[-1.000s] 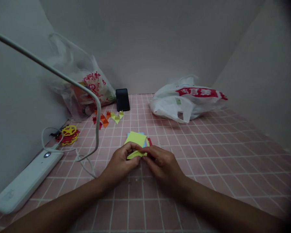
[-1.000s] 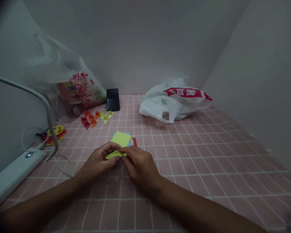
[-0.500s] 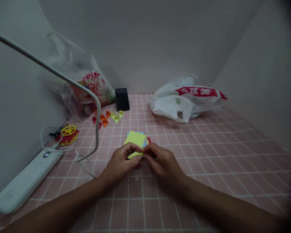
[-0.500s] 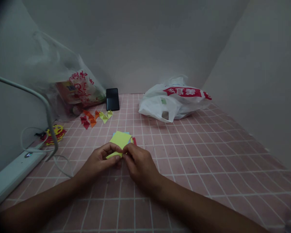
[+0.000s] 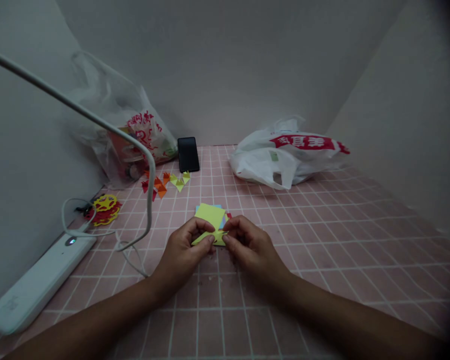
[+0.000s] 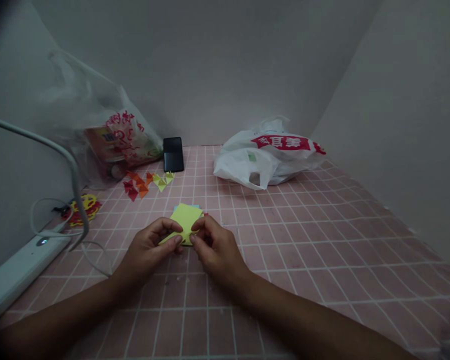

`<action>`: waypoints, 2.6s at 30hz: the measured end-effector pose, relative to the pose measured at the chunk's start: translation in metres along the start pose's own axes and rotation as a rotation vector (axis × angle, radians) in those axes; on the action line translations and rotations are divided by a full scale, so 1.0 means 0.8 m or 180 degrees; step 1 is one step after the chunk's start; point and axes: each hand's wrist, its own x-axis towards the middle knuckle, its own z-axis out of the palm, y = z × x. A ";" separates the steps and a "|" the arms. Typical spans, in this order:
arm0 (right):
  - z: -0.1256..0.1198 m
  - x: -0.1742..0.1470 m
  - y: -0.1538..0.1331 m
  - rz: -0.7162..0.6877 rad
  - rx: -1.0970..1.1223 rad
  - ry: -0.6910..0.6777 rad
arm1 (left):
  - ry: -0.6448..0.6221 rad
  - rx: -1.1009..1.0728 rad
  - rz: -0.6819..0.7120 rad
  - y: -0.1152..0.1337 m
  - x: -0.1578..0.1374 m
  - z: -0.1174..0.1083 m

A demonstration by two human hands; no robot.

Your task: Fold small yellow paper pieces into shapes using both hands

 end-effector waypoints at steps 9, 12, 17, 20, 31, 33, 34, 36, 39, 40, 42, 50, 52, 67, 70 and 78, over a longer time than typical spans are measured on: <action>0.001 0.003 0.002 0.0269 0.0420 -0.0110 | -0.0069 0.0039 0.0020 -0.004 0.000 0.000; 0.002 0.004 -0.001 0.0477 0.0694 -0.0119 | -0.0061 0.0105 0.0073 -0.003 -0.001 0.000; 0.003 0.008 -0.002 0.0871 0.1140 -0.0196 | -0.0026 0.0234 0.0176 -0.002 -0.002 0.000; 0.003 0.009 0.000 0.0914 0.1271 -0.0209 | -0.0038 0.0245 0.0206 -0.004 -0.001 -0.001; 0.005 0.008 0.003 0.0959 0.1477 -0.0412 | -0.0221 -0.0047 -0.0070 -0.001 0.000 0.000; 0.006 0.008 0.003 0.0983 0.1497 -0.0402 | -0.0256 -0.0004 -0.0059 -0.001 0.000 0.000; 0.006 0.007 0.002 0.0985 0.1509 -0.0401 | -0.0279 0.0043 -0.0043 -0.001 0.000 -0.001; 0.006 0.006 0.000 0.0997 0.1543 -0.0426 | -0.0348 0.0068 -0.0038 -0.002 0.000 -0.002; 0.006 0.006 -0.005 0.1007 0.1532 -0.0530 | -0.0492 -0.0162 -0.0219 -0.003 0.000 -0.003; 0.005 0.006 -0.006 0.1012 0.1514 -0.0555 | -0.0531 -0.0275 -0.0310 -0.003 0.000 -0.003; 0.005 0.006 -0.008 0.1011 0.1495 -0.0564 | -0.0581 -0.0413 -0.0429 -0.004 0.001 -0.004; 0.004 0.005 -0.008 0.0819 0.1147 -0.0477 | -0.0524 -0.0056 -0.0168 0.003 0.001 -0.004; 0.003 0.005 -0.008 0.0780 0.1121 -0.0493 | -0.0532 -0.0049 -0.0136 0.003 0.001 -0.003; 0.001 0.007 -0.001 0.0612 0.1120 -0.0232 | -0.0530 -0.0319 -0.0158 -0.003 0.006 -0.002; 0.001 0.008 -0.002 0.0640 0.1176 -0.0151 | -0.0432 -0.0380 -0.0107 -0.004 0.006 -0.002; 0.001 0.005 0.000 0.0664 0.1498 -0.0241 | -0.0404 -0.0452 0.0147 -0.006 0.006 -0.001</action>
